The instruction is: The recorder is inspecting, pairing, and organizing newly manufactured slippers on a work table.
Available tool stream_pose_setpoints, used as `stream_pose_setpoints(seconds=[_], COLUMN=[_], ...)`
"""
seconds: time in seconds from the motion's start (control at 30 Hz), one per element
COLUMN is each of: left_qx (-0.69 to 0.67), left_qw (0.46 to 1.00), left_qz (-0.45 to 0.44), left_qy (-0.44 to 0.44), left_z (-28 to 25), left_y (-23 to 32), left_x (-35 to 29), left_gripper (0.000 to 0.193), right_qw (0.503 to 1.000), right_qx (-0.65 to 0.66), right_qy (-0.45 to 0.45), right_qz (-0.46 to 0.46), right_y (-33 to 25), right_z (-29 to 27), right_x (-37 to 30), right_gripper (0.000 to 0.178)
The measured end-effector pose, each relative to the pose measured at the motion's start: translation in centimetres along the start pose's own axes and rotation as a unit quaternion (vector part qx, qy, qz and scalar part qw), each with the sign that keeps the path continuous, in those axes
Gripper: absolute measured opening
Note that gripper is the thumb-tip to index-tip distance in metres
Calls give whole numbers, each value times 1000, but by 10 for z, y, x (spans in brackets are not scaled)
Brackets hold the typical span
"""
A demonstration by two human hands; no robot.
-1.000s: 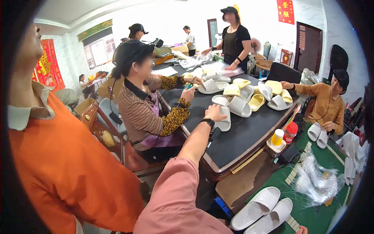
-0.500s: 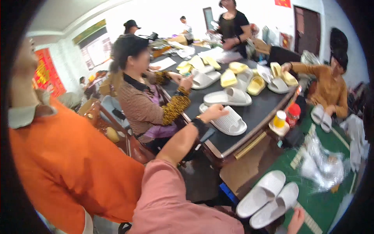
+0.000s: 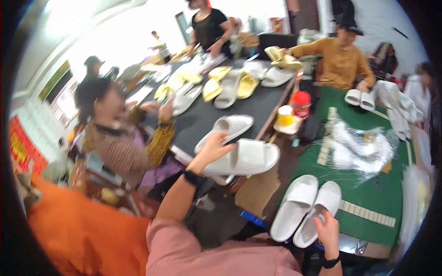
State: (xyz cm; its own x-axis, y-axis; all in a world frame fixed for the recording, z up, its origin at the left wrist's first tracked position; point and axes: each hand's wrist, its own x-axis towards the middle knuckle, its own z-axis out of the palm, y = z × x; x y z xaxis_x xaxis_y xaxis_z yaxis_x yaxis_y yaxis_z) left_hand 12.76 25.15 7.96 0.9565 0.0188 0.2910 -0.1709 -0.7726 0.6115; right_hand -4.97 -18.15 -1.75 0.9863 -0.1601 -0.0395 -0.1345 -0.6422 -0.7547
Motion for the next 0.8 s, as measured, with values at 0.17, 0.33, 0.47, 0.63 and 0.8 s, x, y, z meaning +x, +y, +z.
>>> stream_pose_setpoints(seconds=[0.17,0.33,0.47,0.63,0.8], left_qx=[238,217,180,173,100], left_qw=[969,973,980,976,987], left_qz=[63,56,61,128,73], left_qy=[-29,-49,-56,-17,-99], left_z=[3,11,20,20,34], left_y=[4,6,8,28,70], left_x=[27,48,42,27,3], left_gripper=[52,36,23,25,27], right_qw=[980,980,977,949,864], right_qx=[-196,-178,-154,-142,-244], right_qy=[22,79,145,277,431], right_qz=[-3,-32,-21,56,96], right_y=[-18,-24,-3,44,95], right_z=[19,32,14,-70,-186], right_x=[22,34,30,25,21], right_gripper=[58,40,26,18,32])
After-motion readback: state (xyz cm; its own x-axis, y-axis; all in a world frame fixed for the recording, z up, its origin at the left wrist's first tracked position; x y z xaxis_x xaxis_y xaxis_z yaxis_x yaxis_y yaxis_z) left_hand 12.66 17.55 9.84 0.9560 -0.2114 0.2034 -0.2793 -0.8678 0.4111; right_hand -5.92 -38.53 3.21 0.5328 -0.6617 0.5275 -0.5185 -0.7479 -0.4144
